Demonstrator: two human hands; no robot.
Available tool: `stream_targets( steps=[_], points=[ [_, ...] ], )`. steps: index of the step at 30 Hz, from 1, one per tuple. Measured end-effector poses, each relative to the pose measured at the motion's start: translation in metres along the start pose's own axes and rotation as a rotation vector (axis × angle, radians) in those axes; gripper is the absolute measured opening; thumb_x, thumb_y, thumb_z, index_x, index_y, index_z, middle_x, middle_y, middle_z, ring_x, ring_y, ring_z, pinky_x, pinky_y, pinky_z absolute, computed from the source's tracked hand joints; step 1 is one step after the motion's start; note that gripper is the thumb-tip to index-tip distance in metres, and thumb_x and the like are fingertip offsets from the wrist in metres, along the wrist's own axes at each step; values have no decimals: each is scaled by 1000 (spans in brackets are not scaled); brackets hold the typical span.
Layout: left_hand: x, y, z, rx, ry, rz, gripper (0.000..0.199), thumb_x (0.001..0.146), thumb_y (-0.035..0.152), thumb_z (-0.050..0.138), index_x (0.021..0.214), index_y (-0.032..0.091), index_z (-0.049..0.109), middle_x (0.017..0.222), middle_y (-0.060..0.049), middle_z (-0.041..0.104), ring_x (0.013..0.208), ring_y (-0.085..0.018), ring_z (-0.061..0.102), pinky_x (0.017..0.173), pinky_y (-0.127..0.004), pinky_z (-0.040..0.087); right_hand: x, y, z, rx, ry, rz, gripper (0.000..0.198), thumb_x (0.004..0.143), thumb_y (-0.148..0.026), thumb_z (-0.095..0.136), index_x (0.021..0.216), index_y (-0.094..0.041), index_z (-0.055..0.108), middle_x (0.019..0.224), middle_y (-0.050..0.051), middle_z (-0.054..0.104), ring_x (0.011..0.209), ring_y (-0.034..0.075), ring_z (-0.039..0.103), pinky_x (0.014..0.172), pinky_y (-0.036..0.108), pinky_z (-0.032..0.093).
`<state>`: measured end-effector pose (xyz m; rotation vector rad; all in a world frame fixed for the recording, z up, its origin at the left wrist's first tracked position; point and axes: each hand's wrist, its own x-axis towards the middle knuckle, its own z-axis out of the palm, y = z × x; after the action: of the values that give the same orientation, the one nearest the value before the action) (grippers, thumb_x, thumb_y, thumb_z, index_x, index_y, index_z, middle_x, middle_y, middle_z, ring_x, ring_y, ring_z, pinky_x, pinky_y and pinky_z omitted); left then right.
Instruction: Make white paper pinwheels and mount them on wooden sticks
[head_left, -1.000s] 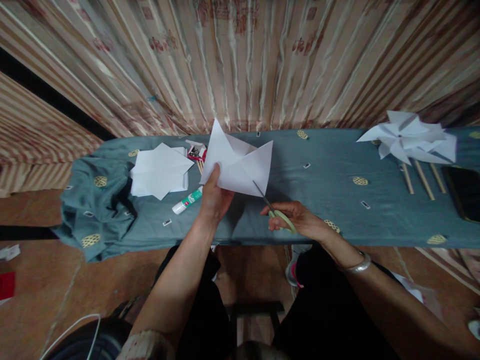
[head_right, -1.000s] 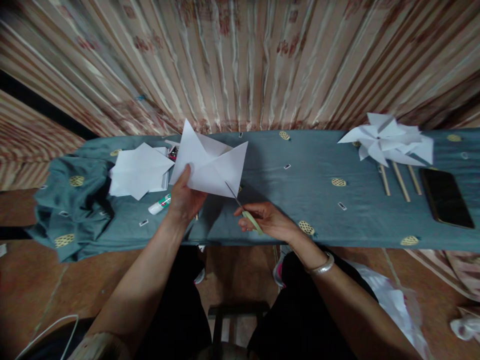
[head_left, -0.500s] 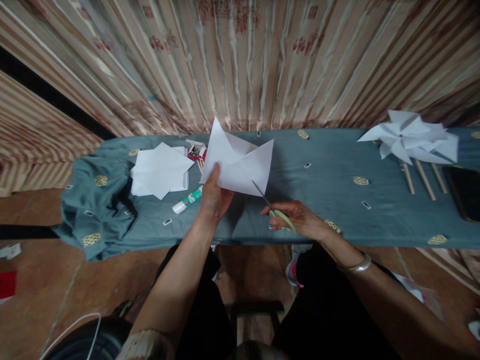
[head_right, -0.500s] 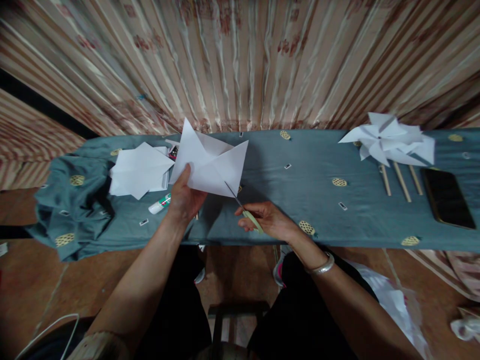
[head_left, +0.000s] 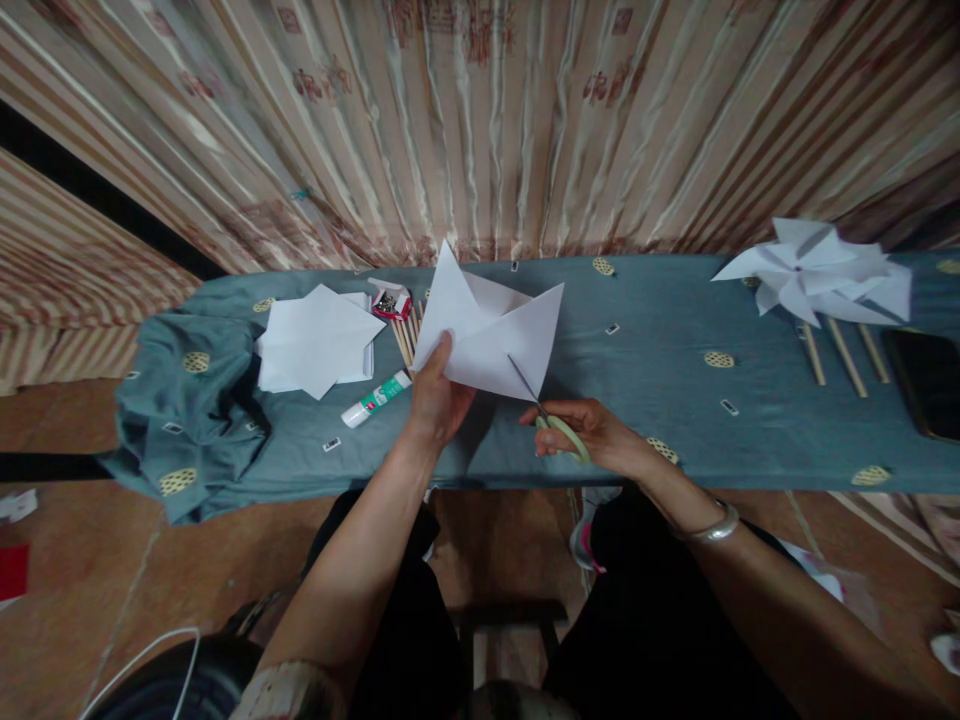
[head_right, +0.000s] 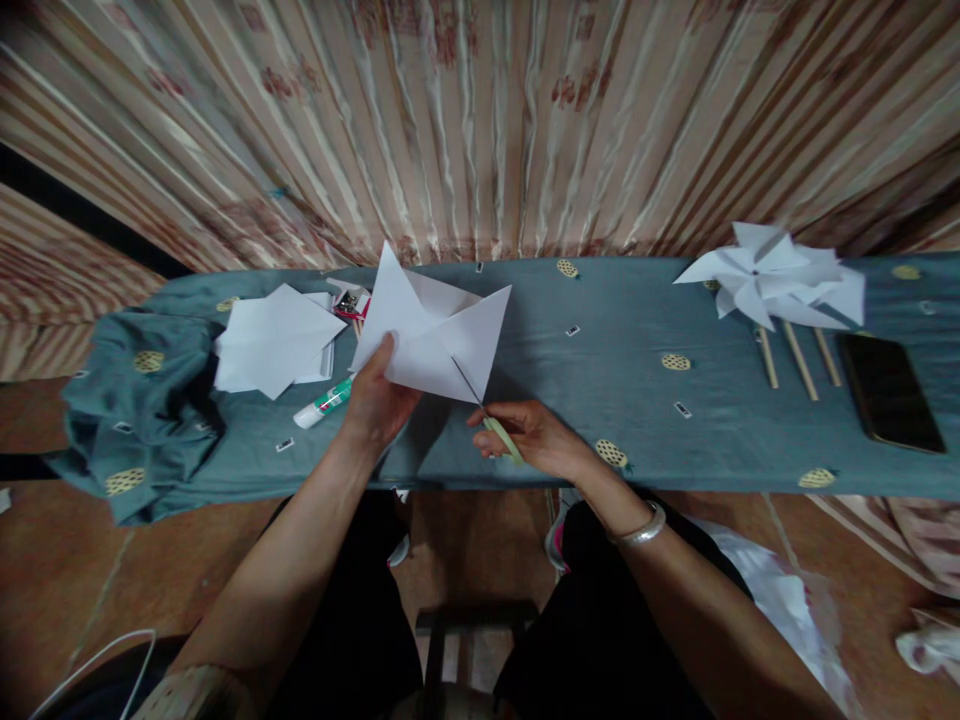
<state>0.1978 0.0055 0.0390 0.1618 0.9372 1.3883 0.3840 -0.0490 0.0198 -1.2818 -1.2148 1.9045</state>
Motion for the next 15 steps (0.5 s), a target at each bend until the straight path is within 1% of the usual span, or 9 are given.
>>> stream_targets(
  steps=[4, 12, 15],
  points=[
    [0, 1, 1, 7, 1, 9, 26, 94, 18, 55, 117, 15, 67, 108, -7, 75, 91, -14, 72, 89, -23, 56, 0, -1, 1, 21, 2, 31, 48, 58, -43, 87, 92, -13, 68, 63, -2, 64, 59, 11, 59, 58, 25, 47],
    [0, 2, 2, -15, -2, 10, 27, 94, 18, 54, 117, 16, 67, 104, -6, 76, 95, -15, 72, 92, -25, 55, 2, 5, 2, 99, 35, 58, 47, 54, -41, 90, 88, -15, 70, 59, -4, 60, 54, 9, 56, 55, 24, 44],
    [0, 2, 2, -24, 3, -4, 26, 94, 18, 54, 116, 17, 67, 99, -4, 77, 89, -14, 73, 88, -23, 57, 4, 7, 2, 93, 38, 46, 48, 54, -42, 90, 87, -15, 70, 60, -3, 62, 54, 10, 57, 54, 24, 45]
  ],
)
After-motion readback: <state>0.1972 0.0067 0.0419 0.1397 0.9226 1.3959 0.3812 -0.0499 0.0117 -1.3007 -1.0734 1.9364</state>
